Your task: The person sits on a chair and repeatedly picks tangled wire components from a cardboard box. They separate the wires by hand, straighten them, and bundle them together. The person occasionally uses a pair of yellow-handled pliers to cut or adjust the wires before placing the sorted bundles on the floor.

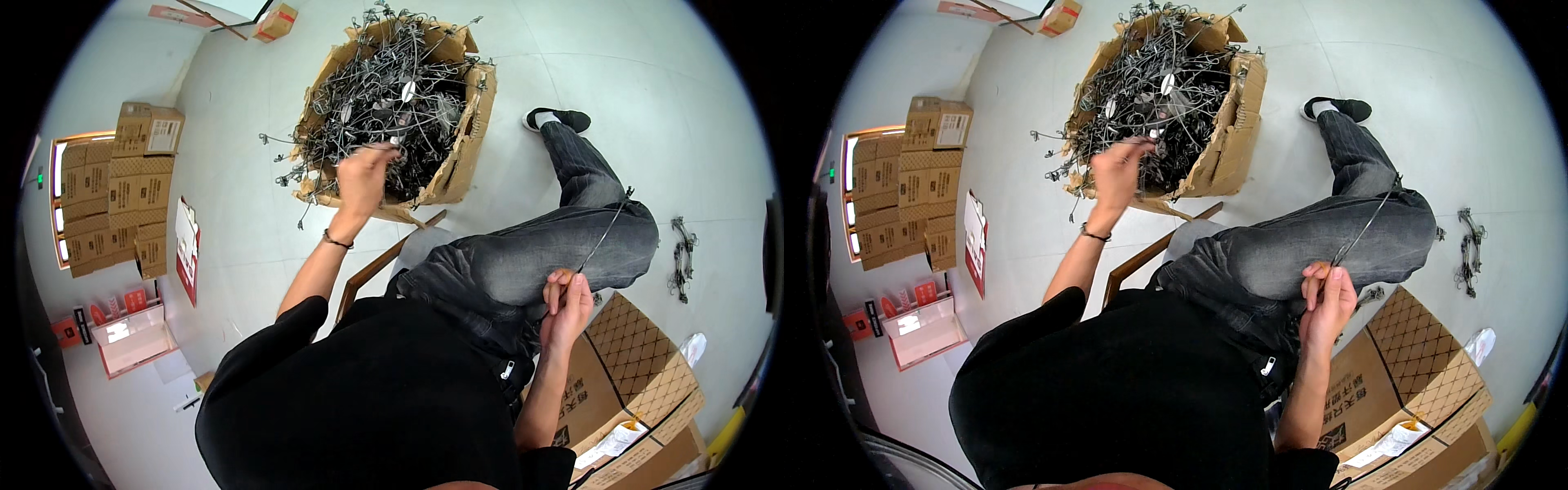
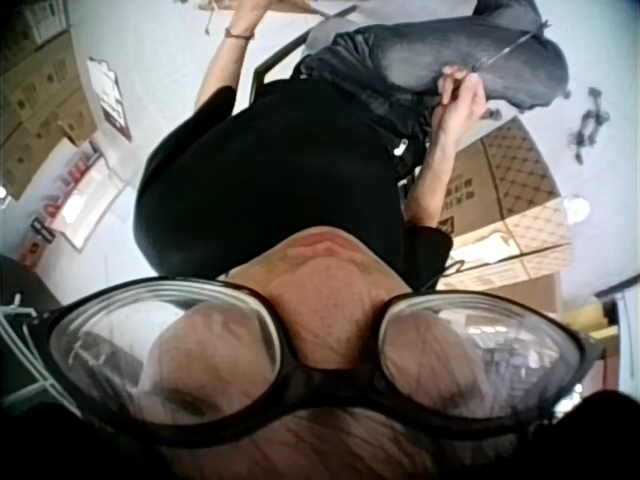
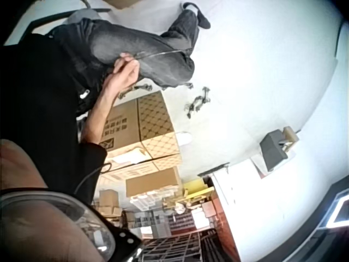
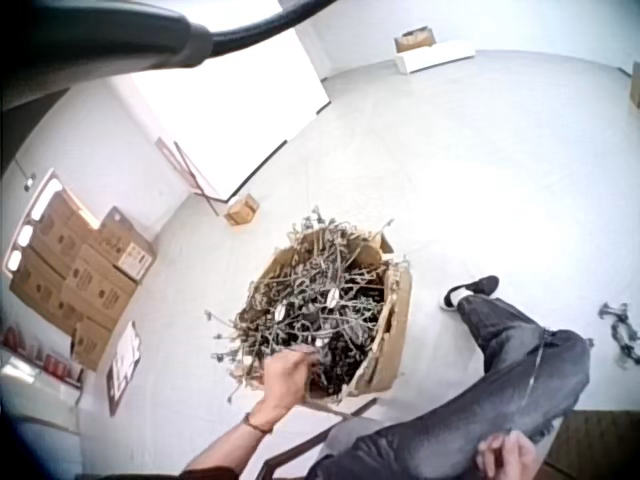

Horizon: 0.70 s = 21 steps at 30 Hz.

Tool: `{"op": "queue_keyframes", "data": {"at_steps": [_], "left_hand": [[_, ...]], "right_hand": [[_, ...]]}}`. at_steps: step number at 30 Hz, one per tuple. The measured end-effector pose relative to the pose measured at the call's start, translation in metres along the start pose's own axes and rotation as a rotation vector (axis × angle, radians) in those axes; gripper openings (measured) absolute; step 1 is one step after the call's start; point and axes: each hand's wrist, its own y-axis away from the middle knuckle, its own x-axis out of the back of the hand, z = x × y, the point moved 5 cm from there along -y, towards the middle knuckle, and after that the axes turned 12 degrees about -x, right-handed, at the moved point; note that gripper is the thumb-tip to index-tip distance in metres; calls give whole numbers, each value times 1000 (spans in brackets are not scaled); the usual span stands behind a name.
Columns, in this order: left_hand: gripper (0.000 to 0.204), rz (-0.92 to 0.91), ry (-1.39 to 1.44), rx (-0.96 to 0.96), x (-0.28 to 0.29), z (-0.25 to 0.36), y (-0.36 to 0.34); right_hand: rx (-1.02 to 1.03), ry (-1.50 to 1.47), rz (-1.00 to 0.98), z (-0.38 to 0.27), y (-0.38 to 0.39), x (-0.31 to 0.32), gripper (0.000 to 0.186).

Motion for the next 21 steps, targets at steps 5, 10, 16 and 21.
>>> {"op": "queue_keyframes", "data": {"at_steps": [5,10,16,21], "left_hand": [[11,278,213,223,22,-1,-9],[11,-15,-20,151,-3,-10,-40],[21,-280,79,307,-23,-56,-84],[18,-92,36,129,9,9,-80]], "right_hand": [[16,-58,16,3,1,10,33],[-2,-35,12,2,-1,7,33],[8,-20,0,-2,2,0,34],[-3,-17,7,0,2,2,33]]}}
